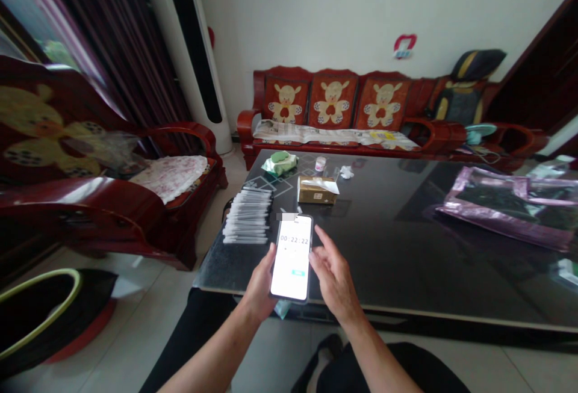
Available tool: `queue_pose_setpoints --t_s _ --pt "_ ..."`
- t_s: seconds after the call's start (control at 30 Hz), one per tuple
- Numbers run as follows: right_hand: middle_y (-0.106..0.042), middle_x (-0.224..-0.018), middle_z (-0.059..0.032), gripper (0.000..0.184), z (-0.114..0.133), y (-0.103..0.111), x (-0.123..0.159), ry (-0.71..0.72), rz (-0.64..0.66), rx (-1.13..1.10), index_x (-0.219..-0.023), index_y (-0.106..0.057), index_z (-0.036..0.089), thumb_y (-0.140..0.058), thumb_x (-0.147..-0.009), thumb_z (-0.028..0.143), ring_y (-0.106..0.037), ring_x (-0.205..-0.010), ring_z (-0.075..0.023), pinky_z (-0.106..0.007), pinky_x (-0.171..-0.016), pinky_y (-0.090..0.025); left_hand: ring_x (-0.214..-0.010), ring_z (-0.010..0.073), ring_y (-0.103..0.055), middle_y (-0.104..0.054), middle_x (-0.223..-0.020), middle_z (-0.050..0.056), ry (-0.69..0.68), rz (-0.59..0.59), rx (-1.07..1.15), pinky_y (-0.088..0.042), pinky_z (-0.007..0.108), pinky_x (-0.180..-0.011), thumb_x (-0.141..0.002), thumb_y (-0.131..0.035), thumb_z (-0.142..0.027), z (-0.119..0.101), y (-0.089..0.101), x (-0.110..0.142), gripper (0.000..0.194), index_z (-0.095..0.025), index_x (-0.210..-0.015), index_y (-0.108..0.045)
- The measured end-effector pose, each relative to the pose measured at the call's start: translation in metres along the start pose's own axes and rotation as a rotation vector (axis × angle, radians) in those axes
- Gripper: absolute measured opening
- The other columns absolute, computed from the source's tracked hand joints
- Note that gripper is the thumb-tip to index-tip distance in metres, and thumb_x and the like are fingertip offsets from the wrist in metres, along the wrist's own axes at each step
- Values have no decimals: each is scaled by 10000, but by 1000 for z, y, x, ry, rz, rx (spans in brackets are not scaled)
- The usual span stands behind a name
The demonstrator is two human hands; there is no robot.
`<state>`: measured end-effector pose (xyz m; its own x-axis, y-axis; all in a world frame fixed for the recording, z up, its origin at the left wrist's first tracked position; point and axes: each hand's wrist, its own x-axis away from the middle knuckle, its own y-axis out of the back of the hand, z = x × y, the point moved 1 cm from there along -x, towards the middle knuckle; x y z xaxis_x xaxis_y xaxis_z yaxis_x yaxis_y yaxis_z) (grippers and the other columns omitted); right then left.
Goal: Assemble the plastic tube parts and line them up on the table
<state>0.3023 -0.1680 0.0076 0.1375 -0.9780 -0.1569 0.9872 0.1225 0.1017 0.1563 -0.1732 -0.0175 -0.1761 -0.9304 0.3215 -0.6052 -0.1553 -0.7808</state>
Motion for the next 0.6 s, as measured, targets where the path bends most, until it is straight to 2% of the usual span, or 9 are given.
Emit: queue_pose_setpoints --t_s 0.37,0.6 --pt "-658 -926 -51 595 -2 0 0 0 -13 9 -1444 -329 198 -502 -911 399 -619 -774 -178 -293 -730 -493 -924 297 -685 -715 -1028 169 8 -18 -15 -514 371 -817 -848 -569 -477 2 2 0 515 -72 -1160 -626" --pt "-667 -914 -51 607 -1 0 0 -1 -19 19 -1441 -340 188 -508 -902 411 -629 -786 -186 -286 -721 -497 -918 302 -686 -713 -1032 176 7 -14 -5 -523 372 -803 -838 -578 -485 3 3 0 530 -65 -1159 -626"
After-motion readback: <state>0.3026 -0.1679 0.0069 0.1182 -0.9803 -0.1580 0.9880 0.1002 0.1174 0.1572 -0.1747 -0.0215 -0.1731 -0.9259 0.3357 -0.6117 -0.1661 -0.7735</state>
